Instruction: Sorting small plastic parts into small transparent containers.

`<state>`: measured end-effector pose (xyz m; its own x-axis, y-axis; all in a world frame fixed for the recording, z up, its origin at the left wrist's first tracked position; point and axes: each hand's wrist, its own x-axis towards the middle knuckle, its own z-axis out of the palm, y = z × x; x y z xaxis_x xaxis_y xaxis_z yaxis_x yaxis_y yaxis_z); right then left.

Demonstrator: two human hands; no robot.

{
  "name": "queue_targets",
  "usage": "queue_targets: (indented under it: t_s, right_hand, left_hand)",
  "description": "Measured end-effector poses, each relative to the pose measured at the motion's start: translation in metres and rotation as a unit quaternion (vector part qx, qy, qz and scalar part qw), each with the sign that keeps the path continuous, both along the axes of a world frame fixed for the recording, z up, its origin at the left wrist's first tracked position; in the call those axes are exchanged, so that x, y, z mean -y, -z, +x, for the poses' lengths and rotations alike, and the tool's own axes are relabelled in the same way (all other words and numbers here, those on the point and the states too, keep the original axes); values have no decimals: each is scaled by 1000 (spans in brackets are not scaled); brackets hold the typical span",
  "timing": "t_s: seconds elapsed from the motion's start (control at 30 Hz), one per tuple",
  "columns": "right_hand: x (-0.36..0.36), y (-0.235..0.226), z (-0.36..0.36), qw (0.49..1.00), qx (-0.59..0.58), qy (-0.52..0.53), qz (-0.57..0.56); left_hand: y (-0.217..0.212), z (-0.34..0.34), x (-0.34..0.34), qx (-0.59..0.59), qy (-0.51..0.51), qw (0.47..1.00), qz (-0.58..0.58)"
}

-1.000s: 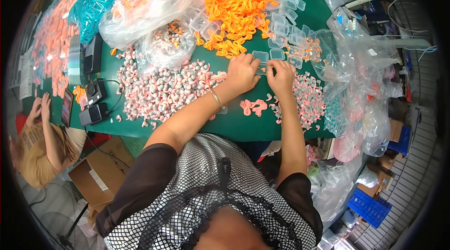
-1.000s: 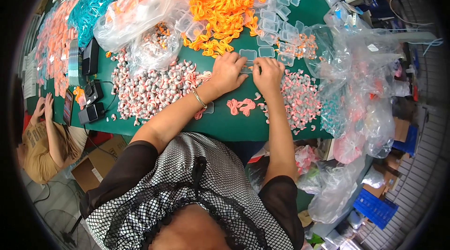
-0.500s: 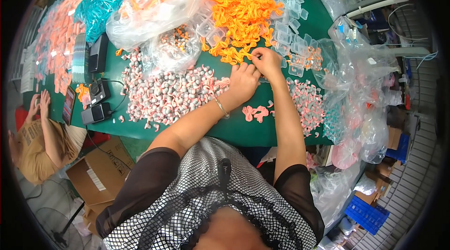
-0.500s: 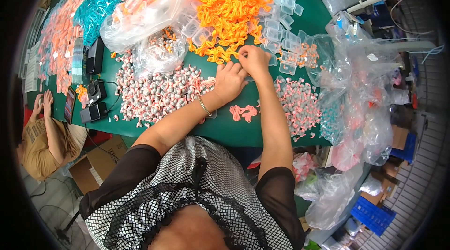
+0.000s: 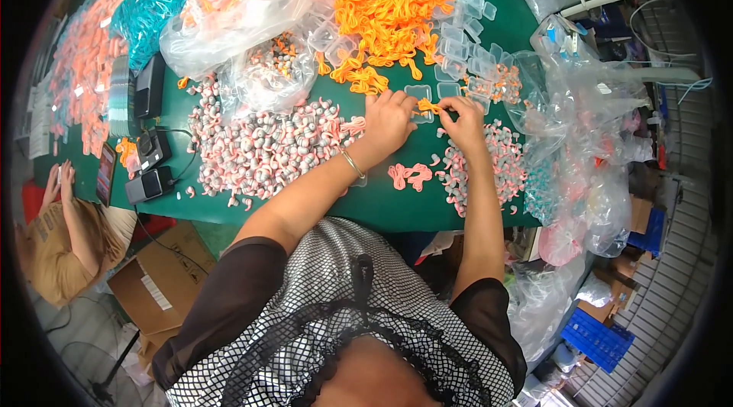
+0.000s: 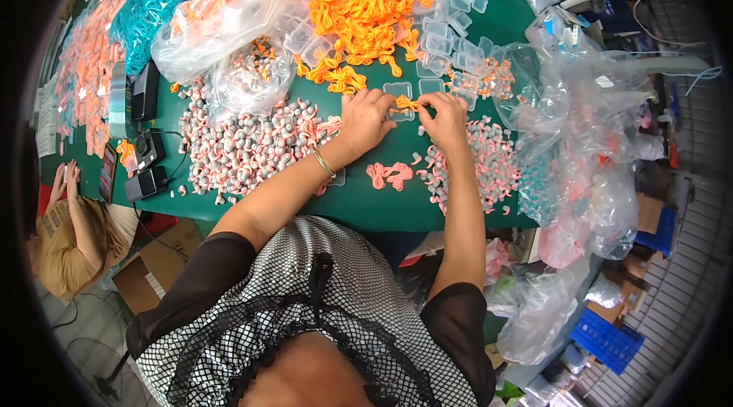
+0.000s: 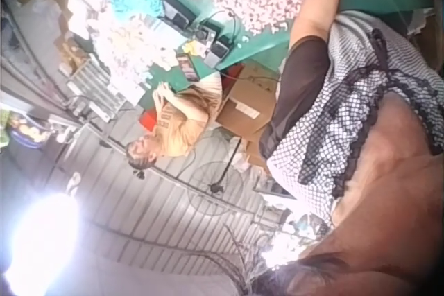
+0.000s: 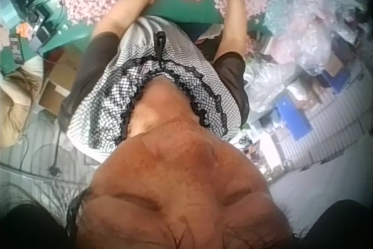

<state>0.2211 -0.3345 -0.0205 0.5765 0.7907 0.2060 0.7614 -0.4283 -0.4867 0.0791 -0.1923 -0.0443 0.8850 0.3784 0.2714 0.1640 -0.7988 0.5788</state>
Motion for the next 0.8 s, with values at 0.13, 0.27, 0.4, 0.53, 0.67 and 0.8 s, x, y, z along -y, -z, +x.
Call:
queue_targets:
  t_s: [0.13,0.27,0.4,0.53,0.67,0.8]
  right_hand:
    - [0,-3,2,999,-41,-20,5]
    - [-8,-3,-1,998,-39,-39,-25]
    - [-9,-2,0,995,47,-75,-42]
    - [-11,-2,-3,989,105,-98,-38]
    - [-13,-11,-10,991,95,-80,-45]
    - [-13,-4,-22,991,106,-86,-3]
  left_hand:
    - [-2,1,0,-5,-3,1000,-18]
    - [-3,0,0,-4,-12,1000,-23]
    - [-4,1,-1,-9,-3,999,-45]
    - [-4,1,-1,-4,-4,999,-32]
    - [-4,2,-3,-15,11,999,-30]
    - [-3,2,-3,-5,10,1000,-26]
